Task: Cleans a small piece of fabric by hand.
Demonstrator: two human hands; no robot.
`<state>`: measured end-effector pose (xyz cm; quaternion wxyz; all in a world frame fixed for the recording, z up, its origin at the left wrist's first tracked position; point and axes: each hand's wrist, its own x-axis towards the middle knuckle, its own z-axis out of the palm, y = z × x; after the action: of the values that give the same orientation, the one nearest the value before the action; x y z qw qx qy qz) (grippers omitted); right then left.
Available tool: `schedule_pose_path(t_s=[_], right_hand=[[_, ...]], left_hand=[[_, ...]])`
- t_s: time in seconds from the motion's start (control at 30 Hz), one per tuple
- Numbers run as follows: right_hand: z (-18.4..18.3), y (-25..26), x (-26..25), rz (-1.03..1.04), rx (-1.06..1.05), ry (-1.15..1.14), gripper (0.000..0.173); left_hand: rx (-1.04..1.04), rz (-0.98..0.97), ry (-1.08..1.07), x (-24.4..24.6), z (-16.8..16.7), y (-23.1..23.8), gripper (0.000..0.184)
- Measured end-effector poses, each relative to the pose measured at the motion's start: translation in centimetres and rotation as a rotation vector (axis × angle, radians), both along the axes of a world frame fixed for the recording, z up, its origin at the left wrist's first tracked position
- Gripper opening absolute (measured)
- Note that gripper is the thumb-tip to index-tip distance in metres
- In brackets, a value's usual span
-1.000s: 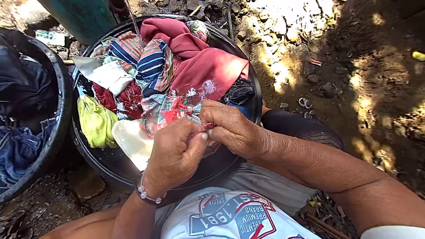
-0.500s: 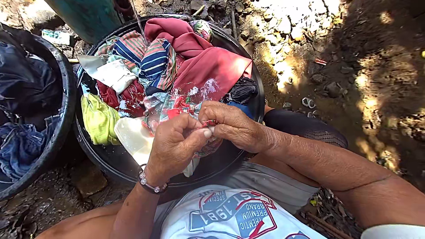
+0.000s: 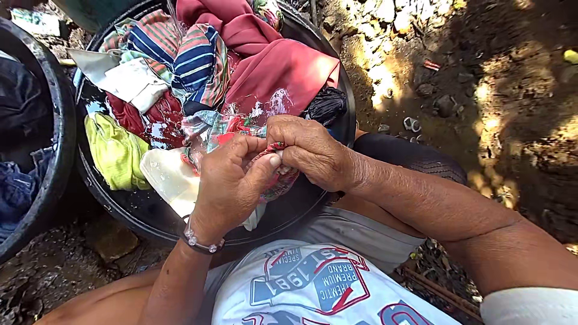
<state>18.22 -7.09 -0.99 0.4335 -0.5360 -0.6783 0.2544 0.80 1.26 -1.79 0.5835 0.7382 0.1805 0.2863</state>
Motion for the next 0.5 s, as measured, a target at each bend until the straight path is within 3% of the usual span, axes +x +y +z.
schedule_pose_path(t_s=[0.17,0.4,0.5], right_hand=[[0.1,0.1,0.1,-0.021,-0.014,-0.045,0.020],[-0.1,0.0,0.5,-0.052,-0.098,0.110,0.020],[0.1,0.0,0.5,-0.074,-0.115,0.056,0.020]], left_hand=[[0.032,-0.031,-0.017,-0.2,-0.2,-0.1,0.026],[0.328,0.130,0.018,0.6,-0.8,-0.9,0.015],[0.479,0.218,0.023,0.9,-1.1,-1.5,0.014]])
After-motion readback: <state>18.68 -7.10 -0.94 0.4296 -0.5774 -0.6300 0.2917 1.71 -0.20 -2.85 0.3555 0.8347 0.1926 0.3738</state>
